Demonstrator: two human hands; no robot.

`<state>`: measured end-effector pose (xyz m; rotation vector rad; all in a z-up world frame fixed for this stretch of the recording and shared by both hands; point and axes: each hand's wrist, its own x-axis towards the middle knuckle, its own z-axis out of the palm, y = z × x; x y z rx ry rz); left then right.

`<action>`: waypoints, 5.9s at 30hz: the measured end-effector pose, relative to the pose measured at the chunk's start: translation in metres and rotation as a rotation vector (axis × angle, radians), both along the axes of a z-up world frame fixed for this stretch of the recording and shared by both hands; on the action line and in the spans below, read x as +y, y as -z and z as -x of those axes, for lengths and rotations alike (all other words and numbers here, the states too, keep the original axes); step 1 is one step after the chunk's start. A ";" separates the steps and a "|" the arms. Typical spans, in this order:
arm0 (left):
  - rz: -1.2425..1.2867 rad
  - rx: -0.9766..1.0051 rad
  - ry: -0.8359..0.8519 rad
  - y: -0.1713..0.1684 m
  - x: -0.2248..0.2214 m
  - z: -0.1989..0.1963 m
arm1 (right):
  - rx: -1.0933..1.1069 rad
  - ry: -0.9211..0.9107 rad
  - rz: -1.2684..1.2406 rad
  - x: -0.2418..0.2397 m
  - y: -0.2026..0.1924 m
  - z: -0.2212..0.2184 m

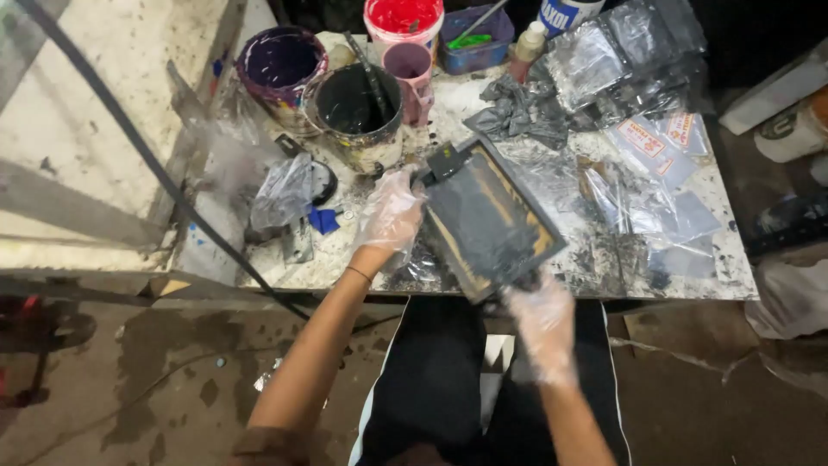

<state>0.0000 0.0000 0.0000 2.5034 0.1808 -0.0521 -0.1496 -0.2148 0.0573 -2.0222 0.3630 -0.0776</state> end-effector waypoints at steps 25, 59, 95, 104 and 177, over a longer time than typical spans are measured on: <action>-0.001 -0.460 0.083 0.077 0.026 0.011 | 0.480 0.123 -1.121 0.081 0.062 0.052; -0.053 -0.422 -0.052 0.080 0.032 0.019 | -0.536 -0.503 0.575 0.024 0.104 -0.119; -0.044 -0.352 -0.160 0.068 0.020 0.024 | -0.486 -0.886 1.177 0.019 0.096 -0.041; 0.008 -0.336 -0.096 0.059 0.024 0.026 | -0.500 -0.871 1.016 -0.027 0.122 -0.031; -0.057 -0.262 -0.080 0.095 0.029 0.006 | -1.250 -0.628 0.500 -0.012 0.187 -0.147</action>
